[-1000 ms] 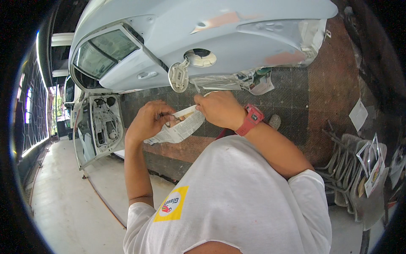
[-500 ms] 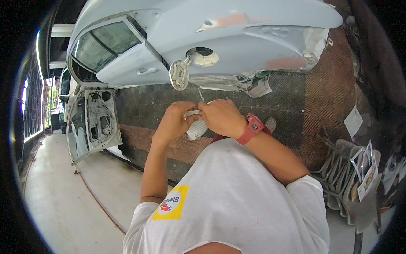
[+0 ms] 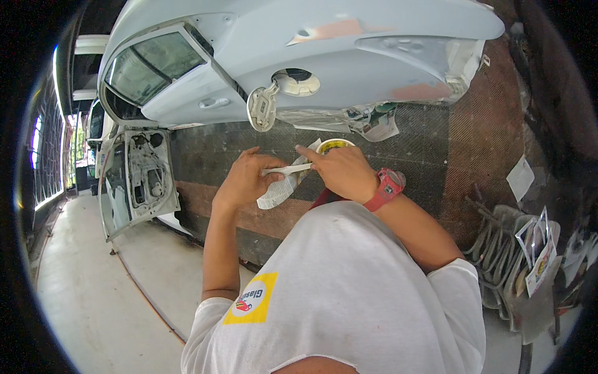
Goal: The person sits on the floor and applies masking tape around the fuel filler opening of a white car. They use newspaper to cover the lower bumper area and repeatedly tear and smooth tape strips to seal the fuel cap area.
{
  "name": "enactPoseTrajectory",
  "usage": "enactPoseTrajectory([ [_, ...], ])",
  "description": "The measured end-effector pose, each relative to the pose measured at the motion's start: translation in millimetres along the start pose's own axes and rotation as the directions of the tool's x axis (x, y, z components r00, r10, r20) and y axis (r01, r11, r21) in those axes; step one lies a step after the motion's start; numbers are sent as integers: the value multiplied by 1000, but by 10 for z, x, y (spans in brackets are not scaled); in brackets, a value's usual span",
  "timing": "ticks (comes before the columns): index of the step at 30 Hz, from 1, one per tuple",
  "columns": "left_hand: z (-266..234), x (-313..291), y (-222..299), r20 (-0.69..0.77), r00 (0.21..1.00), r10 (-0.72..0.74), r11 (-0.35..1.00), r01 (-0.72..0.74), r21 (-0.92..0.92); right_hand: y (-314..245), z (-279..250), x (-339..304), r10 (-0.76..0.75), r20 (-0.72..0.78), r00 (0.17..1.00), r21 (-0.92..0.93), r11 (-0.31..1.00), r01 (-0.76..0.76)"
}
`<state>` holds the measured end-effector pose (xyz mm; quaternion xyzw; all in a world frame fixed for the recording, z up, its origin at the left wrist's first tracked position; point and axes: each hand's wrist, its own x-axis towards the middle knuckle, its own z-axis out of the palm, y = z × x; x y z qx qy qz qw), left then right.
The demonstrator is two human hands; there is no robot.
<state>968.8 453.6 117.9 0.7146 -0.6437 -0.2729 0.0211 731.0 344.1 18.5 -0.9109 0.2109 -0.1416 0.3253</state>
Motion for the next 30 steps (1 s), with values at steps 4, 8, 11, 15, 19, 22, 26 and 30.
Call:
enactPoseTrajectory([
  [4, -7, 45, 3, 36, 999, 9, 1000, -9, -8, 28, -35, -1, 31, 37, 999, 51, 998, -33],
  [8, 14, 119, 25, 85, 996, -3, 1000, 3, 2, 59, -59, -32, 60, 30, 998, 67, 996, -62],
  [11, 43, 173, 33, 124, 992, -10, 1000, 10, -5, 115, -33, -67, 81, 37, 996, 86, 993, -84],
  [15, 128, 229, 36, 153, 988, 1, 999, 6, -45, 260, 64, -117, 129, 69, 989, 142, 980, -138],
  [19, 260, 302, 43, 209, 977, 45, 992, -18, -126, 475, 204, -191, 153, 119, 981, 294, 938, -182],
  [22, 379, 316, 38, 269, 963, -7, 977, 64, -202, 642, 329, -302, 167, 237, 957, 347, 906, -244],
  [26, 588, 256, -34, 318, 947, -44, 945, 143, -294, 712, 523, -482, 164, 235, 958, 361, 901, -242],
  [30, 788, 134, -221, 304, 951, -54, 930, 158, -331, 644, 644, -518, 250, 226, 941, 249, 920, -304],
])
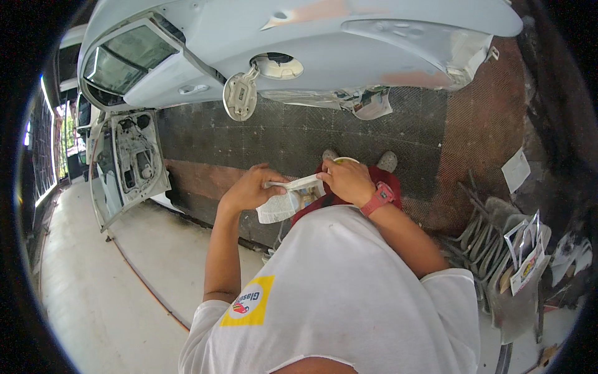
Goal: The person sits on the floor and applies masking tape around the fuel filler opening of a white car. They use newspaper to cover the lower bumper area and repeatedly tear and smooth tape strips to seal the fuel cap area.
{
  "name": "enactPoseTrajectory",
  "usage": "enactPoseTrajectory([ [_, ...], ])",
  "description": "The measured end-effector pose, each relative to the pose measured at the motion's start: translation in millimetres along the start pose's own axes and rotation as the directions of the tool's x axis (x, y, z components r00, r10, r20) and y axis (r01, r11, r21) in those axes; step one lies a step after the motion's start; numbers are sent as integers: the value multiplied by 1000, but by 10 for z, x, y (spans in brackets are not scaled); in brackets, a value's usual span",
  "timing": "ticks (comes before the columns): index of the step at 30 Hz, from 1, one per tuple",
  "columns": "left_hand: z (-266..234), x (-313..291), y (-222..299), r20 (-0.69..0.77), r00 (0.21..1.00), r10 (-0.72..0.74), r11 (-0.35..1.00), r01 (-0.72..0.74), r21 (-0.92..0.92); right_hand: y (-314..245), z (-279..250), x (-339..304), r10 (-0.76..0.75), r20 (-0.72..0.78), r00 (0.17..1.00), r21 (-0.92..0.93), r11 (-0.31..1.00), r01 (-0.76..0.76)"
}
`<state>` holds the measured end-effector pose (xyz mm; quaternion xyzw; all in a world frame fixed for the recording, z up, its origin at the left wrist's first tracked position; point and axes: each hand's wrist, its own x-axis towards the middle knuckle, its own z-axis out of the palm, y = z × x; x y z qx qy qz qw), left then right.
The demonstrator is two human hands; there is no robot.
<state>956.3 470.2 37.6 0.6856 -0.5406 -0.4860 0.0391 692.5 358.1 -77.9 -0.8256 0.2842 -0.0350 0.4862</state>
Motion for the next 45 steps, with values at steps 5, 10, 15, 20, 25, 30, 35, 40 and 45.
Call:
enactPoseTrajectory([
  [5, -121, -47, -406, -20, 999, 42, 996, -44, -82, -14, 299, 135, 130, 41, 991, 133, 982, -134],
  [10, -401, -201, -927, -126, 989, 81, 992, -93, -89, 384, 655, 229, 757, -12, 653, 869, 331, -367],
  [15, -507, -119, -1489, -379, 925, 17, 977, -96, -191, 744, 244, -85, 847, -206, 491, 805, 432, -407],
  [20, -156, 489, -1373, -343, 872, 348, 925, -379, -24, 265, 100, 168, 494, -398, 773, 468, 834, -292],
  [25, 133, 842, -909, -194, 900, 389, 906, -412, -94, -61, 96, 560, 435, -248, 866, 459, 839, -291],
  [30, 168, 1275, -967, -156, 924, 349, 900, -377, -217, 201, -67, 752, 613, -108, 782, 684, 617, -389],
  [35, 567, 2185, -1465, -47, 958, 283, 893, -281, -352, 1213, 90, 871, 433, -210, 877, 532, 803, -269],
  [40, 990, 3206, -1956, -77, 942, 325, 896, -333, -294, 3655, 1063, 477, 629, -520, 578, 464, 776, -428],
  [45, 1176, 3979, -2227, -72, 926, 371, 850, -370, -374, 5792, 2731, -186, 935, 306, 181, 629, -56, -775],
])
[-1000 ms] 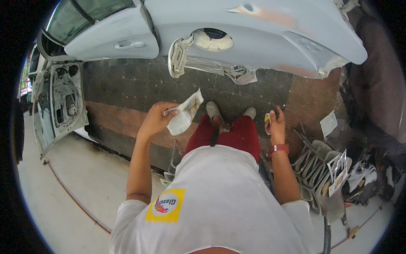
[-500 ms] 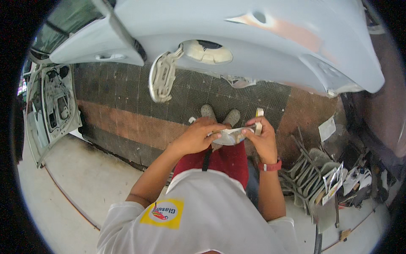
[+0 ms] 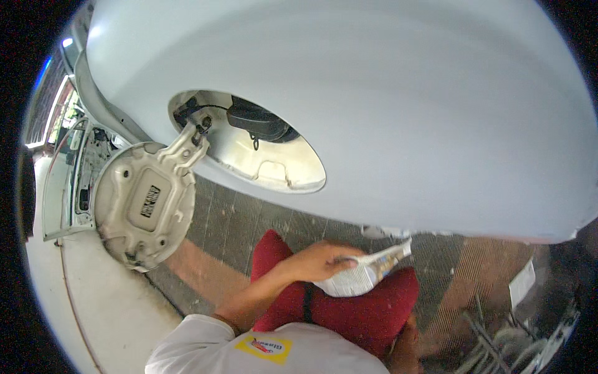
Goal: The person sits on the floor and applies masking tape around the fuel filler opening of a white car. They use newspaper to cover the lower bumper area and repeatedly tear and smooth tape strips to seal the fuel cap area.
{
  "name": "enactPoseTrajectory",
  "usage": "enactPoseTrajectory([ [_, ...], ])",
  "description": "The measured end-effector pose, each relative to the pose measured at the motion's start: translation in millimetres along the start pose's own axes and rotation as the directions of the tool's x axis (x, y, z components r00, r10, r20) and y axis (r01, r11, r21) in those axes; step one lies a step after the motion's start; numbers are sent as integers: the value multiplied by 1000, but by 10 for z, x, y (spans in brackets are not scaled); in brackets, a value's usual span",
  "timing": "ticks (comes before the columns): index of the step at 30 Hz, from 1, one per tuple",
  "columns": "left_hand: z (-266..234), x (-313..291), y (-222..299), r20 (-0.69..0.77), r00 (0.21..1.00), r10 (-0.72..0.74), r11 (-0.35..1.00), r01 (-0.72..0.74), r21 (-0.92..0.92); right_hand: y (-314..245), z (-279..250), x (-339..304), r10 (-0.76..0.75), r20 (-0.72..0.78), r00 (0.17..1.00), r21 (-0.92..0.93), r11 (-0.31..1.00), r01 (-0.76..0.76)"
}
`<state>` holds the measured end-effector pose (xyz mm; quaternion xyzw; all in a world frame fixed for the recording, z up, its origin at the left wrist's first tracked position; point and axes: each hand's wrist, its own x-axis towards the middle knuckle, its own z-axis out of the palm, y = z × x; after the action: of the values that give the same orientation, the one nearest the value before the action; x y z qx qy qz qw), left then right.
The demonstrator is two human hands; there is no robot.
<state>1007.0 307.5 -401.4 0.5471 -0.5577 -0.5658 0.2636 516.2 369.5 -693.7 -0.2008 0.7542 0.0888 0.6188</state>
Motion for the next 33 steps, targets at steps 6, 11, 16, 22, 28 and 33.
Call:
enactPoseTrajectory([
  [6, 203, 381, -660, 12, 986, 164, 985, -165, 46, 352, 649, 1054, 78, 98, 992, 413, 904, -111],
  [11, 401, 415, -913, 10, 966, 260, 963, -260, 66, 193, 812, 1200, 18, 91, 996, 551, 832, -65],
  [16, 402, 155, -836, -30, 961, 273, 960, -271, 73, 279, 742, 1208, -20, 75, 997, 640, 768, -32],
  [22, 279, -52, -610, -69, 940, 333, 932, -317, 175, 583, 631, 1338, -91, 51, 995, 766, 642, 20],
  [28, 101, -234, -284, -71, 865, 497, 837, -456, 303, 43, 346, 878, -350, -106, 931, 904, 356, 237],
  [33, -68, -363, 193, -38, 761, 647, 666, -541, 513, -1553, -65, -1328, -775, -630, -49, -249, 142, 958],
])
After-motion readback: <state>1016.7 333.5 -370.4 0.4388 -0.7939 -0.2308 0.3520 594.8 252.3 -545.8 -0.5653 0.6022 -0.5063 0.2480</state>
